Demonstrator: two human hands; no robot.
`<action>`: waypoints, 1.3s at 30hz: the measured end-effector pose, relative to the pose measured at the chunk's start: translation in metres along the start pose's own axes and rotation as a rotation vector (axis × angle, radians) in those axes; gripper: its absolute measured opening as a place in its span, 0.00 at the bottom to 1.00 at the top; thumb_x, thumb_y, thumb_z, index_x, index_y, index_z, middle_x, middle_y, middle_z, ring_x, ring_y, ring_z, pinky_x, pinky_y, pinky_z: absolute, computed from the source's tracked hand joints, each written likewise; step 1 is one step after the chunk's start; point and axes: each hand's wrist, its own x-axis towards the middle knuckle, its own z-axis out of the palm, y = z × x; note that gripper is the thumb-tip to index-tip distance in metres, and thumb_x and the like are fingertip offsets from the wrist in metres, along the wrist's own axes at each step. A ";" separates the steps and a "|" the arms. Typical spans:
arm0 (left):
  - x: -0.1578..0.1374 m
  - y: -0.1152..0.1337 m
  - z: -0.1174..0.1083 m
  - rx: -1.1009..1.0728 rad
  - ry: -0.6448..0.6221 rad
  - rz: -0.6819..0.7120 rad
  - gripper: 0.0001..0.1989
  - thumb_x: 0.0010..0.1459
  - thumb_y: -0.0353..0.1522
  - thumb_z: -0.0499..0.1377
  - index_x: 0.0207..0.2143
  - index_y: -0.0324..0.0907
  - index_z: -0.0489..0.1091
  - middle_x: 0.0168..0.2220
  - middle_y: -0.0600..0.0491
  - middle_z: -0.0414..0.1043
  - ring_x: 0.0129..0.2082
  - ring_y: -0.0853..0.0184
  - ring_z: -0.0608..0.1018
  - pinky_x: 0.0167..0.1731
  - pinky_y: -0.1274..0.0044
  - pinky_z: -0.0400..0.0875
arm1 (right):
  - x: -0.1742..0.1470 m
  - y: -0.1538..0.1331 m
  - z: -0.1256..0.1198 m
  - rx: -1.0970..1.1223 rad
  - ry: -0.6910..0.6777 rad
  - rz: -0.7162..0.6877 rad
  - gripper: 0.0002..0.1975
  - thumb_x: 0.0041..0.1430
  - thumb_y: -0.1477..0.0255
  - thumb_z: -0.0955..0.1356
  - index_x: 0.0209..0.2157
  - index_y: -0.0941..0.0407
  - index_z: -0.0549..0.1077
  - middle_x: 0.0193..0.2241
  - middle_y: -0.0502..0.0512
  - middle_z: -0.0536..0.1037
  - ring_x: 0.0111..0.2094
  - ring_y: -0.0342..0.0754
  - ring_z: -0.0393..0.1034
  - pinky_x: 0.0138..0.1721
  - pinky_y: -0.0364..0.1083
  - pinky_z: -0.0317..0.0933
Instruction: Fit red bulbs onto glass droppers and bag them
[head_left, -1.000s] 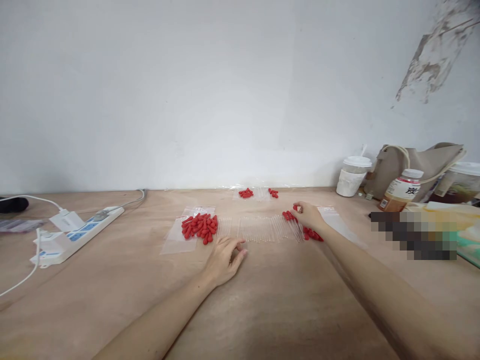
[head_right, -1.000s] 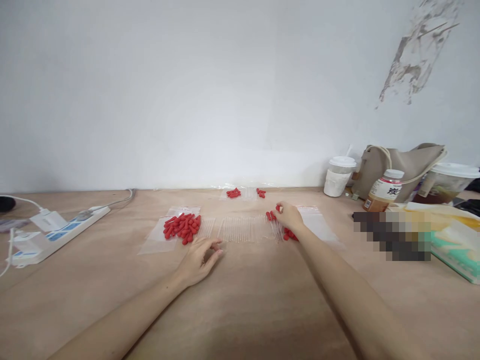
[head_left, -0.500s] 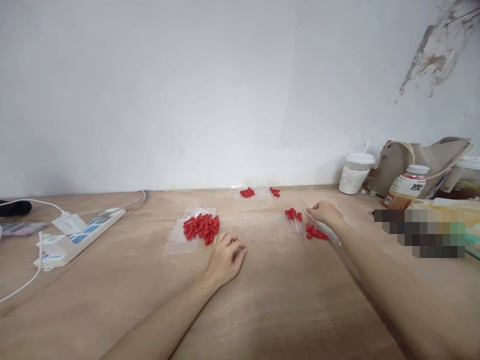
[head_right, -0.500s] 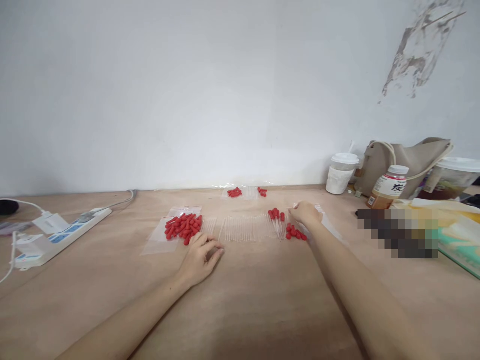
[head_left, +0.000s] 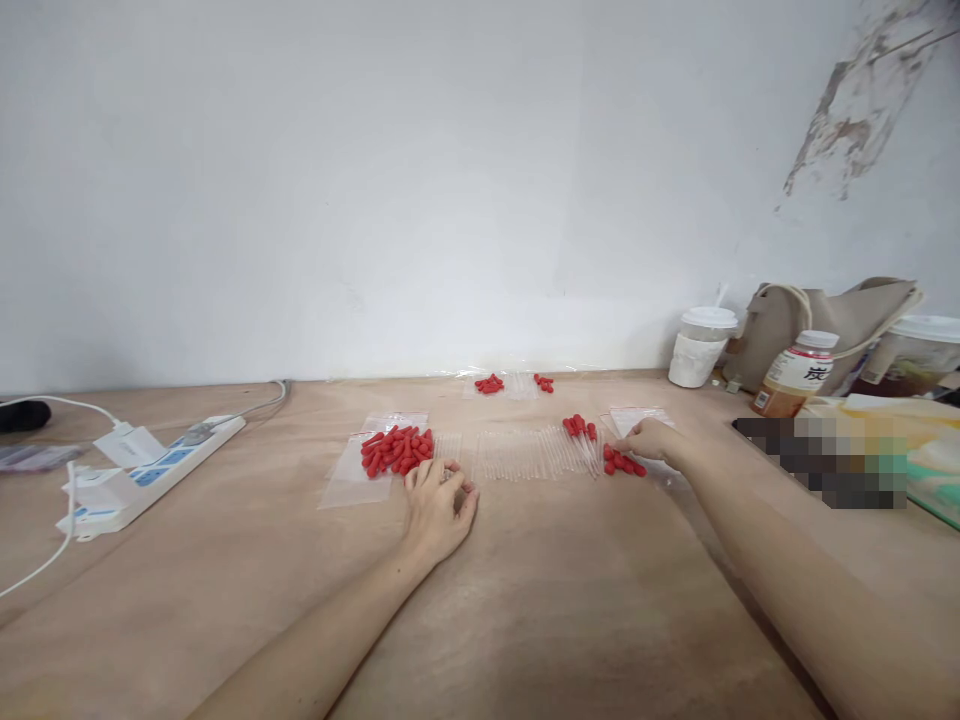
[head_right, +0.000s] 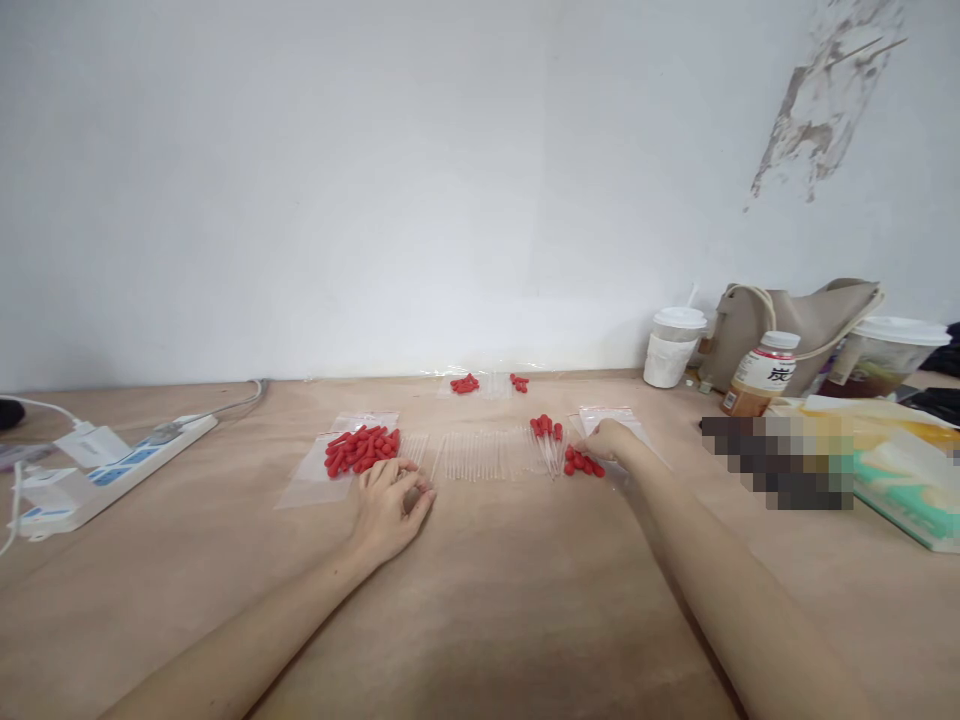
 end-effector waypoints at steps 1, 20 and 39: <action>0.000 0.000 0.000 0.007 0.013 -0.004 0.05 0.50 0.33 0.57 0.25 0.43 0.68 0.37 0.50 0.66 0.38 0.59 0.65 0.38 0.66 0.55 | -0.002 -0.001 0.002 0.040 -0.034 -0.013 0.14 0.38 0.64 0.69 0.09 0.58 0.67 0.14 0.55 0.71 0.18 0.46 0.65 0.23 0.45 0.60; 0.071 -0.003 0.038 0.366 -0.179 -0.215 0.11 0.47 0.34 0.54 0.27 0.34 0.71 0.38 0.38 0.64 0.44 0.48 0.61 0.43 0.60 0.50 | -0.039 -0.036 0.000 0.405 0.098 -0.137 0.12 0.52 0.65 0.61 0.22 0.58 0.67 0.26 0.55 0.75 0.25 0.43 0.68 0.24 0.40 0.59; 0.001 -0.004 -0.005 -0.185 -0.160 0.243 0.06 0.60 0.28 0.46 0.35 0.41 0.62 0.30 0.55 0.71 0.30 0.69 0.71 0.44 0.70 0.52 | -0.085 -0.072 0.099 0.440 0.163 -0.850 0.05 0.54 0.70 0.62 0.33 0.56 0.67 0.29 0.52 0.67 0.28 0.42 0.62 0.28 0.42 0.58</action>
